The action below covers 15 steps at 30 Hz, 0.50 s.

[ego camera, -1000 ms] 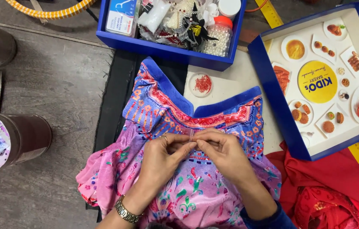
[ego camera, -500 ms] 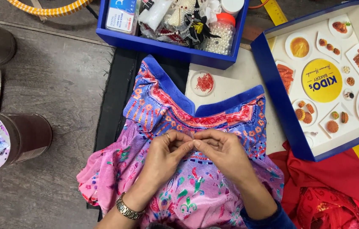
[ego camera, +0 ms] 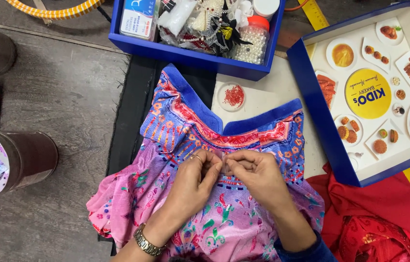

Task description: The person selects red beads from a container, pours them into a small dish, and applies them to the neckline of a colorful garment. They then place the beads into a small plastic bag and seal it.

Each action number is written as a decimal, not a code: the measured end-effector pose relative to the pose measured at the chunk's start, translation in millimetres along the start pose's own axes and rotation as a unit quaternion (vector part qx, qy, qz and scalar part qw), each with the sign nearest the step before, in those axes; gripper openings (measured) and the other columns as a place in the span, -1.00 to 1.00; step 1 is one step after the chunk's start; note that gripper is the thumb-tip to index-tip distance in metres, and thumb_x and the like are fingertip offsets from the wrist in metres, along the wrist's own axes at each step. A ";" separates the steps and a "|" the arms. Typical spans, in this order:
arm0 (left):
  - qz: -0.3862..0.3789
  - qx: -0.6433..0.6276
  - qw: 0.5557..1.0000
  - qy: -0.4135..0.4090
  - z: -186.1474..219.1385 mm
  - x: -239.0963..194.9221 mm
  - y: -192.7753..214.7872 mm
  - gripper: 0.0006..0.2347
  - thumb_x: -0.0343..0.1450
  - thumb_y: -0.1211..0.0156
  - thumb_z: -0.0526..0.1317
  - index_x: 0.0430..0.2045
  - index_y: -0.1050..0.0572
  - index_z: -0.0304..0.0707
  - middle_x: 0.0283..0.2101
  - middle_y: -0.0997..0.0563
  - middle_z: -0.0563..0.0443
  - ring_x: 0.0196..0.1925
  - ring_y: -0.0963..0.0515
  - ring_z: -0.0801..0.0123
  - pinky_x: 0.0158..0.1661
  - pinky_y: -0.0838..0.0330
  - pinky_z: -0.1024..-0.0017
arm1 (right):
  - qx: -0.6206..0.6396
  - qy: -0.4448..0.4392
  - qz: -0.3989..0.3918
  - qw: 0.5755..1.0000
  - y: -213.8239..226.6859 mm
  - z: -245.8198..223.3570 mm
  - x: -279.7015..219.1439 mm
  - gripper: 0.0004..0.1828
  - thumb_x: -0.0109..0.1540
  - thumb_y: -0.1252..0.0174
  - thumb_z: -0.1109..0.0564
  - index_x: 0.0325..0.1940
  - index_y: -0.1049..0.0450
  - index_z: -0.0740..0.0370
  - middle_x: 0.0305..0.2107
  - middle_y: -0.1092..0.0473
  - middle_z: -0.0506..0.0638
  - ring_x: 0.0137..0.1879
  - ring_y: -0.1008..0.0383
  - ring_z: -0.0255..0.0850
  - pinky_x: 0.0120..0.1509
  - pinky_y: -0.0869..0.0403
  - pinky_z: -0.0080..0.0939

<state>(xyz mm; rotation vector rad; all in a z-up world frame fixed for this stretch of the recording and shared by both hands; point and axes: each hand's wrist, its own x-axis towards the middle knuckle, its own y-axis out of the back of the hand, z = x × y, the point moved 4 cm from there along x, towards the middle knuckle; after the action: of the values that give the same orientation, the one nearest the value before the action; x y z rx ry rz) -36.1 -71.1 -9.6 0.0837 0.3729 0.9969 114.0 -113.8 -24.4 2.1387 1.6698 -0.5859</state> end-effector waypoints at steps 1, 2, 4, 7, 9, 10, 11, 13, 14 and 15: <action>0.000 0.000 1.000 0.000 -0.2 0.0 -0.4 -0.90 0.40 -0.03 -0.25 -0.54 -0.38 -0.19 -0.50 -0.53 0.11 -0.50 -0.47 0.39 -0.43 -0.31 0.38 | 0.000 0.000 0.000 1.000 -0.4 -2.4 -1.5 -0.87 0.12 -0.18 0.35 -0.27 -0.58 0.43 -0.49 -0.57 0.11 -0.36 -0.58 -0.27 -0.15 -0.59 -0.38; 0.001 0.007 1.000 -0.012 0.6 0.0 -0.8 -0.90 0.40 -0.02 -0.26 -0.54 -0.37 -0.20 -0.49 -0.51 0.08 -0.48 -0.47 0.35 -0.40 -0.31 0.36 | 0.001 0.009 -0.005 1.000 -1.1 -5.6 -2.9 -0.87 0.12 -0.18 0.34 -0.27 -0.57 0.42 -0.47 -0.57 0.10 -0.33 -0.58 -0.28 -0.14 -0.58 -0.38; 0.001 0.014 1.000 -0.026 1.2 0.2 -1.2 -0.90 0.40 0.00 -0.27 -0.53 -0.36 -0.22 -0.48 -0.50 0.06 -0.47 -0.47 0.31 -0.38 -0.31 0.34 | 0.003 0.019 -0.010 1.000 -3.4 -13.1 -5.3 -0.87 0.12 -0.19 0.32 -0.27 -0.57 0.42 -0.45 -0.57 0.09 -0.30 -0.57 -0.28 -0.12 -0.57 -0.38; 0.004 0.019 0.998 -0.057 6.1 0.6 -0.4 -0.95 0.38 0.03 -0.30 -0.47 -0.38 -0.24 -0.44 -0.51 0.01 -0.41 -0.50 0.24 -0.33 -0.33 0.30 | 0.020 -0.015 -0.028 0.999 -4.5 -14.5 -4.7 -0.82 0.02 -0.33 0.33 -0.31 -0.55 0.39 -0.39 -0.57 0.10 -0.25 -0.58 -0.26 -0.08 -0.56 -0.38; -0.010 0.006 0.999 -0.045 10.4 -0.5 0.9 -0.88 0.44 0.05 -0.24 -0.50 -0.33 -0.22 -0.45 -0.47 0.02 -0.42 -0.47 0.28 -0.36 -0.31 0.33 | 0.029 0.095 -0.054 0.994 -0.7 -12.9 -1.1 -0.96 0.08 -0.26 0.38 -0.39 -0.57 0.39 -0.41 -0.49 0.09 -0.25 -0.51 -0.27 -0.10 -0.53 -0.41; -0.009 0.006 0.999 -0.046 9.7 0.5 0.5 -0.88 0.44 0.05 -0.24 -0.50 -0.33 -0.22 -0.45 -0.47 0.02 -0.42 -0.47 0.28 -0.36 -0.31 0.33 | 0.028 0.097 -0.054 0.993 -0.3 -15.7 -0.5 -0.96 0.08 -0.26 0.38 -0.39 -0.57 0.39 -0.41 -0.49 0.09 -0.25 -0.51 -0.27 -0.10 -0.53 -0.41; -0.012 -0.004 0.999 -0.041 8.3 0.0 -0.5 -0.88 0.44 0.06 -0.24 -0.51 -0.33 -0.22 -0.47 -0.45 0.04 -0.46 -0.44 0.30 -0.39 -0.29 0.33 | 0.025 0.094 -0.058 0.994 -0.3 -17.5 -1.2 -0.97 0.08 -0.26 0.36 -0.39 -0.57 0.39 -0.40 -0.50 0.10 -0.25 -0.52 -0.26 -0.09 -0.53 -0.40; -0.014 -0.015 0.999 -0.036 7.7 -1.7 -1.5 -0.87 0.44 0.07 -0.25 -0.52 -0.32 -0.22 -0.49 -0.43 0.05 -0.50 -0.42 0.33 -0.42 -0.27 0.34 | 0.021 0.090 -0.063 0.994 0.4 -20.3 -2.9 -0.97 0.09 -0.25 0.34 -0.40 -0.57 0.38 -0.39 -0.50 0.10 -0.24 -0.53 -0.25 -0.08 -0.53 -0.40; -0.011 -0.028 0.999 -0.029 8.3 -2.6 -1.2 -0.89 0.43 0.06 -0.27 -0.52 -0.32 -0.21 -0.52 -0.41 0.08 -0.52 -0.38 0.37 -0.44 -0.26 0.38 | 0.010 0.078 -0.056 0.995 1.7 -20.5 -3.6 -0.97 0.10 -0.24 0.33 -0.39 -0.56 0.38 -0.40 -0.51 0.09 -0.25 -0.53 -0.26 -0.10 -0.53 -0.40; -0.008 -0.041 0.999 -0.025 9.0 -1.7 -0.6 -0.91 0.42 0.05 -0.29 -0.52 -0.32 -0.19 -0.54 -0.39 0.11 -0.54 -0.35 0.42 -0.46 -0.25 0.41 | -0.001 0.067 -0.049 0.997 3.2 -21.6 -2.6 -0.97 0.11 -0.24 0.32 -0.39 -0.55 0.39 -0.40 -0.52 0.08 -0.26 -0.54 -0.27 -0.13 -0.54 -0.39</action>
<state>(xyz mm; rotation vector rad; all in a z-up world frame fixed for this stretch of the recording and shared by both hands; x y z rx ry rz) -33.3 -71.9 -0.8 0.0306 0.2864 0.9905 118.8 -105.4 -4.7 2.1476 1.8549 -0.4769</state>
